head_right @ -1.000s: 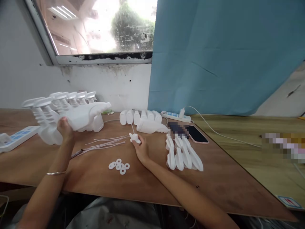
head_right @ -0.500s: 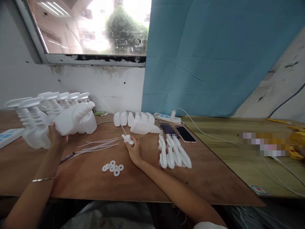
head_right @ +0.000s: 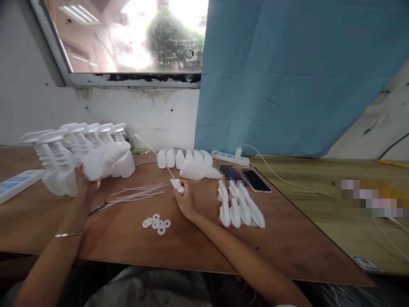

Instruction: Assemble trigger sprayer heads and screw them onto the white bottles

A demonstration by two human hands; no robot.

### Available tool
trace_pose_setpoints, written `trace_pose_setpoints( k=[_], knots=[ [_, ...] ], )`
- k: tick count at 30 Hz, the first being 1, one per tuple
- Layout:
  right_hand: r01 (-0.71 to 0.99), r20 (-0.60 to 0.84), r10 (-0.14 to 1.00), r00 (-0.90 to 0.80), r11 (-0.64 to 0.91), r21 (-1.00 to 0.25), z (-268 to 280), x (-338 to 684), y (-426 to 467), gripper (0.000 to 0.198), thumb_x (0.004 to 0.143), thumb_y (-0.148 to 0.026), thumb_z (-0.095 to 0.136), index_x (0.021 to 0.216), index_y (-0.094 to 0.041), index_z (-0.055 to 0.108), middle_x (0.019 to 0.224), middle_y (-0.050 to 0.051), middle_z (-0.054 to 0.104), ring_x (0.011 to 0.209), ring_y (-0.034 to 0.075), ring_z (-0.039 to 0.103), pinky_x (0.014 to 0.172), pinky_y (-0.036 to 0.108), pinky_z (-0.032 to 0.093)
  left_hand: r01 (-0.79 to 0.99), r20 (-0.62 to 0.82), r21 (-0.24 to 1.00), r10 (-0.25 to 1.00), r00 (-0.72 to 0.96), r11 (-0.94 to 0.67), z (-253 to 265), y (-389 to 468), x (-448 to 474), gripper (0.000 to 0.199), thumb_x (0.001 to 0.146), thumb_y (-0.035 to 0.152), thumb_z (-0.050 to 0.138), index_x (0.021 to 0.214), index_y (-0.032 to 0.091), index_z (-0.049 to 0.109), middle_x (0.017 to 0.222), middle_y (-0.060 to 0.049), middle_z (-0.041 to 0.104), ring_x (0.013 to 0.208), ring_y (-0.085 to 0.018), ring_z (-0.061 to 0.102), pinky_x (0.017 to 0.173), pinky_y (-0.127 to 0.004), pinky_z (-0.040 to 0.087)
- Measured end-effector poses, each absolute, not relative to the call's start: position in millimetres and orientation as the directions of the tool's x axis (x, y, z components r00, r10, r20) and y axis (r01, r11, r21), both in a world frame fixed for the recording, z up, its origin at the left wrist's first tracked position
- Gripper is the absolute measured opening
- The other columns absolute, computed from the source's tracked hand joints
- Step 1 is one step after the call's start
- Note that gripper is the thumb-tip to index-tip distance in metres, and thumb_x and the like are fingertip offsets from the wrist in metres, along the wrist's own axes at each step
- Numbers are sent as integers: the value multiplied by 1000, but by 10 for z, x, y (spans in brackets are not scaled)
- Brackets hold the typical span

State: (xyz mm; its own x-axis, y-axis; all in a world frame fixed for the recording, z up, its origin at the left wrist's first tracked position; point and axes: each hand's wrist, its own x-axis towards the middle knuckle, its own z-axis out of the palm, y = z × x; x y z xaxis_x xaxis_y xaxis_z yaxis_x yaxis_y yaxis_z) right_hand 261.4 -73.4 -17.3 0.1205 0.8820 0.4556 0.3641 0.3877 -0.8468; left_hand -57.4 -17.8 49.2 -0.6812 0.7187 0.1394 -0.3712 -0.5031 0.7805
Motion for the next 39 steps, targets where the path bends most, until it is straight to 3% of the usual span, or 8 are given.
trace_pose_setpoints(
  k=[3,5,10,14,28,39],
  knots=[
    [319,506,846,170,438,-840,-6,2703,-753,38,74,-36,53,106,-17,45,94,6,56,81,17,53,74,28,41,-515,49,689,741,-669,-510,457,-153,-605,26,77,33,44,97,19,52,98,0,60,92,-12,55,68,-20,49],
    [332,555,795,245,469,-818,125,2781,-772,37,74,-38,54,104,-17,46,93,5,56,80,16,52,72,27,41,-530,27,691,750,-661,-492,421,-135,-633,26,77,32,45,98,20,53,99,0,60,91,-13,56,67,-22,50],
    [378,720,535,442,616,-691,394,2980,-789,28,74,-38,53,91,-16,52,87,4,54,79,15,50,73,26,39,-563,1,684,772,-635,-464,318,-112,-711,28,75,34,48,98,21,55,101,-2,61,90,-15,58,63,-24,50],
    [418,794,433,426,684,-597,478,3092,-773,25,71,-37,55,82,-15,55,79,3,54,74,15,50,71,27,40,-548,-21,697,751,-660,-462,272,-97,-753,31,73,34,50,101,21,55,101,-4,61,91,-16,58,65,-26,51],
    [507,812,540,221,648,-568,440,3105,-806,23,69,-37,53,77,-17,57,71,0,55,67,14,49,63,25,37,-460,25,758,726,-688,-462,240,-30,-772,38,71,35,51,106,19,51,115,-7,55,97,-17,57,67,-23,52],
    [490,812,507,288,651,-580,421,3130,-781,25,68,-39,53,77,-16,57,72,1,56,67,15,50,64,26,38,-467,13,725,687,-726,-507,230,-16,-787,29,69,30,54,95,18,55,97,-5,62,89,-17,59,67,-26,52]
  ],
)
